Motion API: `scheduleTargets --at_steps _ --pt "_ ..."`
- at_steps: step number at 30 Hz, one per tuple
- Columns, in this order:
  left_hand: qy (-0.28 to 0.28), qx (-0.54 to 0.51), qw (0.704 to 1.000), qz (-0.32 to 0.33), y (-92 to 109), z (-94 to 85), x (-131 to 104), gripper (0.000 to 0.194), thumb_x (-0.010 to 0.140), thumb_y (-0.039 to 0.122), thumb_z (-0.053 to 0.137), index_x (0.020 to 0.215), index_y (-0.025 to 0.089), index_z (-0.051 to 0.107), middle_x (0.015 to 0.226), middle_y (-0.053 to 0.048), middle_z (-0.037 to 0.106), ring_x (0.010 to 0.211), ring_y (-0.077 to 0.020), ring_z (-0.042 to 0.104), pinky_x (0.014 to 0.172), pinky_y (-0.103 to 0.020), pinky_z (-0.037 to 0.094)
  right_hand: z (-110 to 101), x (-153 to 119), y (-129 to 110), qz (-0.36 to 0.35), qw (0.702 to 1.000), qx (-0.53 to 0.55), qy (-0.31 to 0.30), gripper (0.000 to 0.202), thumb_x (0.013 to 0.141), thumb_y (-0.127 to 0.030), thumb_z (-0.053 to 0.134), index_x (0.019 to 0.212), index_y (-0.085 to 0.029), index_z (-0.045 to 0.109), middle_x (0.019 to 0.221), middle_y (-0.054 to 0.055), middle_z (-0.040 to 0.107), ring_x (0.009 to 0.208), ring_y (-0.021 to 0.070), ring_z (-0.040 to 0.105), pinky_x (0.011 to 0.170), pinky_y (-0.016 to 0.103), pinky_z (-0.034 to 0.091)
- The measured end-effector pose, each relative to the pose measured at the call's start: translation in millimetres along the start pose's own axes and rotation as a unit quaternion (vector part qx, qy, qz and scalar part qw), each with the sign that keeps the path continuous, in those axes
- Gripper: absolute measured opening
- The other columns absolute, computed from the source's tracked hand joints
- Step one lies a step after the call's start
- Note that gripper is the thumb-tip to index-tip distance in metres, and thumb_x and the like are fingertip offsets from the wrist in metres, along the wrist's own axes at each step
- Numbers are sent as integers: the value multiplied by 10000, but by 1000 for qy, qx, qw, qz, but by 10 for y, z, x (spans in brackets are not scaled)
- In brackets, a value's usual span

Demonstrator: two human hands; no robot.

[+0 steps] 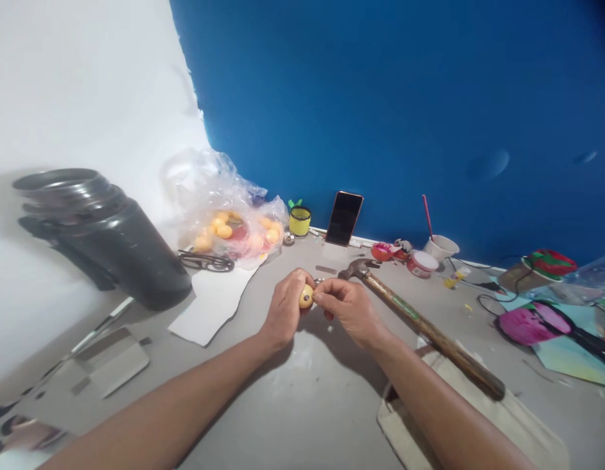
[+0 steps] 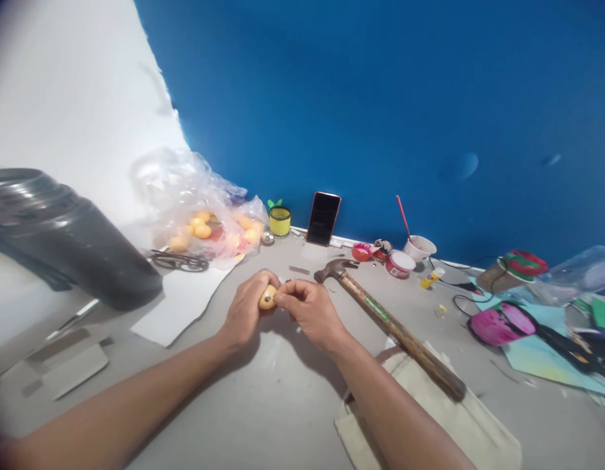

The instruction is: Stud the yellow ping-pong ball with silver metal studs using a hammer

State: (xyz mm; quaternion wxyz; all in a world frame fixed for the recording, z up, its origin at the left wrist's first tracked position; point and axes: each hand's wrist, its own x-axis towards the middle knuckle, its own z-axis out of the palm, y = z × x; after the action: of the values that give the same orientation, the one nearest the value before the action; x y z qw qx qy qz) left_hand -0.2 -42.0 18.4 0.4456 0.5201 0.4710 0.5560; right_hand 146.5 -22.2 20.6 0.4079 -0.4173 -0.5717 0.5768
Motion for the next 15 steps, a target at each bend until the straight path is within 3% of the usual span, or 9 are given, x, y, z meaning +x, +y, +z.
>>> scheduleTargets --at_steps 15 --pt "9 13 1000 14 -49 -27 1 307 945 322 516 677 189 584 608 16 506 559 -124 409 542 -249 332 36 -18 -39 -3 999 -33 -13 246 725 -425 752 675 -198 671 633 -25 589 565 105 451 536 240 392"
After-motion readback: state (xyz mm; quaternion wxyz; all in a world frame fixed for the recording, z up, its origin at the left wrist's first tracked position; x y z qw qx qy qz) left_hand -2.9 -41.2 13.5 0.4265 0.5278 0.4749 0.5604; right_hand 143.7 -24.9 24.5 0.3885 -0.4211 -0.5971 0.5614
